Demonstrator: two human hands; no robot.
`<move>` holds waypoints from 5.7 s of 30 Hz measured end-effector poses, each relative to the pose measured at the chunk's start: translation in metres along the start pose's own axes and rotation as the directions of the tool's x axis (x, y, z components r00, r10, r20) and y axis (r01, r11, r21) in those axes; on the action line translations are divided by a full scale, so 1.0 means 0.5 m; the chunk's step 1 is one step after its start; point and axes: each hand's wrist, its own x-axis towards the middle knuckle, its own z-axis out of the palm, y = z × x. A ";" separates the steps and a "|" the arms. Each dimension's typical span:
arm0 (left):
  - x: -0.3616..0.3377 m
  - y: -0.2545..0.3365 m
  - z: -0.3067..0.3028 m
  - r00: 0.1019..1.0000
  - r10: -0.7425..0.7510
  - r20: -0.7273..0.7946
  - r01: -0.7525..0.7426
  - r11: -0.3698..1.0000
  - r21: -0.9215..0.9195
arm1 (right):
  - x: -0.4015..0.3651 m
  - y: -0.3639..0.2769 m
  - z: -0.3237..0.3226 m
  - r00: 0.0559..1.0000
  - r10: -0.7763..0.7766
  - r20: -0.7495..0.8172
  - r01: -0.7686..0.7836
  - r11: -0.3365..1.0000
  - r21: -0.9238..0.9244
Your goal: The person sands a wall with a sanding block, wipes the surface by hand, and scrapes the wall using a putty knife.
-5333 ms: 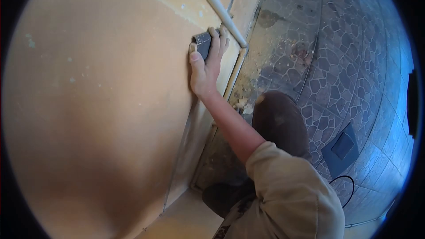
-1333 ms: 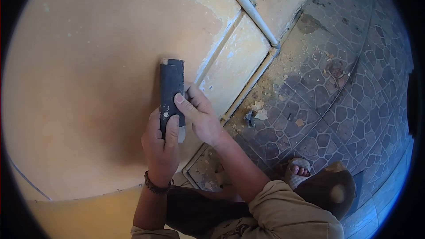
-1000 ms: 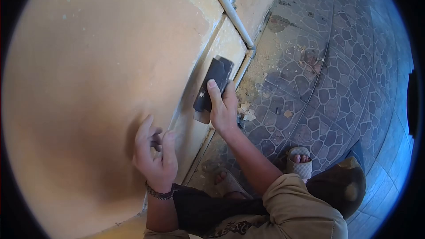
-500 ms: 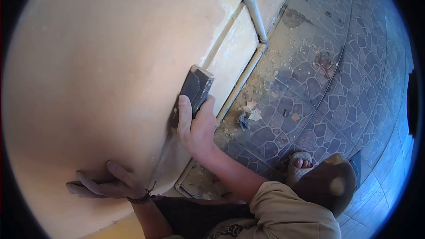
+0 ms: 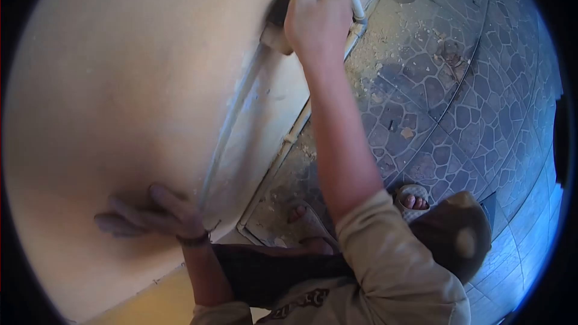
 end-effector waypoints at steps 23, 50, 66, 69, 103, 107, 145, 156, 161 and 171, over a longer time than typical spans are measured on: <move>-0.020 0.037 0.014 0.996 -0.006 0.085 0.012 0.997 -0.072 | -0.133 0.043 0.072 0.895 -0.383 -0.229 0.387 0.922 -0.031; -0.053 -0.011 -0.073 0.989 -0.091 0.116 0.145 0.733 -0.664 | 0.057 -0.082 -0.018 0.982 -0.177 -0.059 0.176 0.984 -0.022; -0.040 -0.015 -0.081 0.989 -0.037 0.143 0.092 0.914 -0.396 | -0.224 -0.028 0.084 0.975 -0.221 0.014 0.219 0.971 0.093; -0.025 0.001 -0.097 0.986 -0.046 0.162 0.124 0.850 -0.512 | -0.185 -0.031 0.058 0.977 -0.167 0.133 0.167 0.986 0.016; -0.234 -0.080 -0.054 0.889 -0.034 0.457 0.174 0.948 -0.268 | -0.146 -0.089 0.076 0.959 -0.275 0.069 0.279 0.959 -0.049; -0.218 -0.059 -0.067 0.881 -0.087 0.465 0.281 0.887 -0.367 | -0.012 -0.123 0.032 0.961 -0.257 -0.102 0.232 0.950 -0.211; 0.333 -0.033 -0.134 0.981 0.191 0.021 -0.192 0.975 0.116 | -0.219 -0.124 0.073 0.911 -0.339 0.235 0.337 0.940 0.050; 0.431 -0.021 -0.144 0.916 0.401 0.021 -0.391 0.878 0.276 | -0.155 -0.066 0.056 0.888 -0.459 -0.027 0.459 0.880 0.121; 0.343 -0.057 -0.128 0.920 0.386 0.070 -0.388 0.872 0.298 | -0.040 -0.249 0.033 0.878 -0.479 0.011 0.479 0.878 -0.015; 0.253 -0.215 -0.181 0.959 0.282 0.009 -0.269 0.905 0.329 | 0.050 -0.061 0.018 0.705 -0.671 -0.230 0.647 0.741 -0.178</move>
